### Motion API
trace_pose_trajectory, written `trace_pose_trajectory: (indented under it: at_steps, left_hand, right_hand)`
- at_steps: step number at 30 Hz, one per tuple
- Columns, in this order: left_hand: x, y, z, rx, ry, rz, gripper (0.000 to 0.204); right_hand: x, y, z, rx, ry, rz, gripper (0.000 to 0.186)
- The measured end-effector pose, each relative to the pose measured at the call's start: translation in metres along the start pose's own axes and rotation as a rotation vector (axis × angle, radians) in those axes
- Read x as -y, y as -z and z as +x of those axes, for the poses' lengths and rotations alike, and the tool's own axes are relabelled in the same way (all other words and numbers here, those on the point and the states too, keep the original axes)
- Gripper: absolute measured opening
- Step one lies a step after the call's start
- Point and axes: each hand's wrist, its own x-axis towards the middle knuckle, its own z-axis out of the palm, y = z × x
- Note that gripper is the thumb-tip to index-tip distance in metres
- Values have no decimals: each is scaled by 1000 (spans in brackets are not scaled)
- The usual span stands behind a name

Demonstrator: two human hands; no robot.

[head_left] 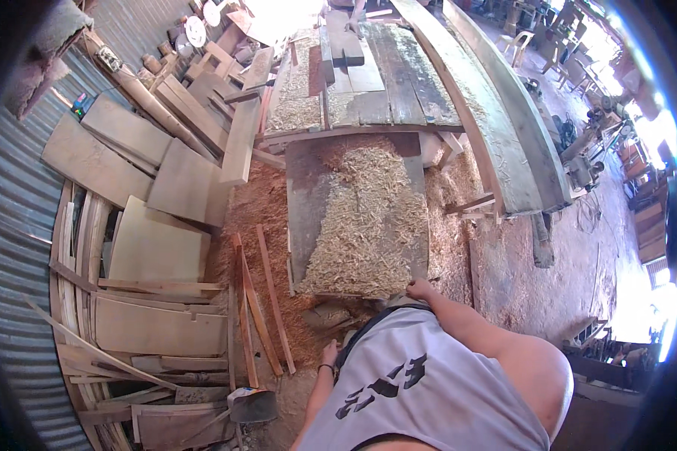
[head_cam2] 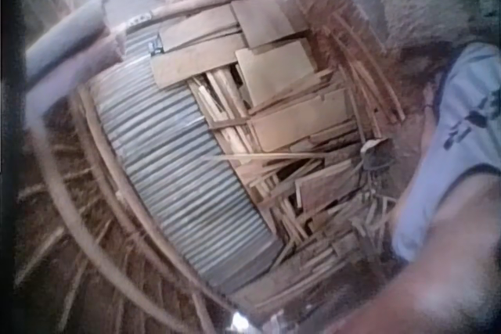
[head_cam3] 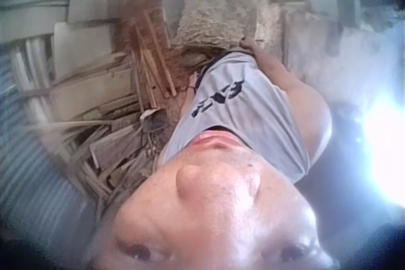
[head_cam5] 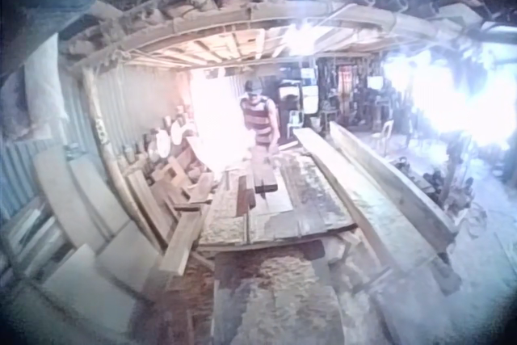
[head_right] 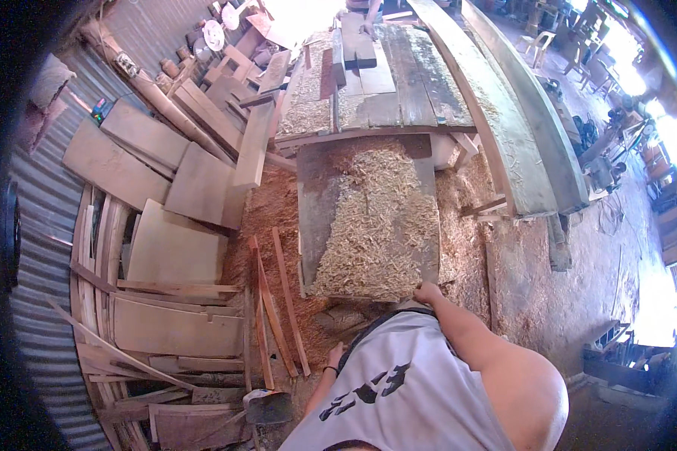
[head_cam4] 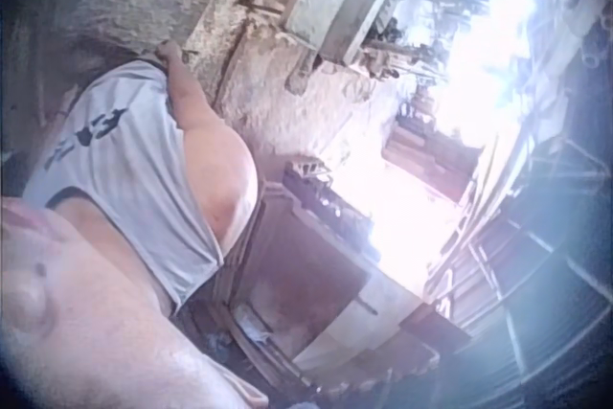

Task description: Moving and arranging wood boards in a workshop.

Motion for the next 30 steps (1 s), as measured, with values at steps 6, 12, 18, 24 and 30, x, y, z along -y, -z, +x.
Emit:
trace_pose_trajectory:
  at_steps: [6,12,18,24,30]
  left_hand:
    - [32,1,20,-57,31,-182,40]
    - [49,0,30,-41,-21,-229,41]
    - [25,1,15,-62,4,-40,43]
    - [33,1,17,-79,-56,-150,41]
    - [12,4,11,-46,-17,-94,40]
  right_hand:
    - [24,1,0,12,13,41,31]
    - [31,1,-1,5,42,26,31]
    - [21,-3,9,-2,-3,62,31]
    - [30,0,7,-18,16,50,30]
    - [24,-1,12,15,-14,33,29]
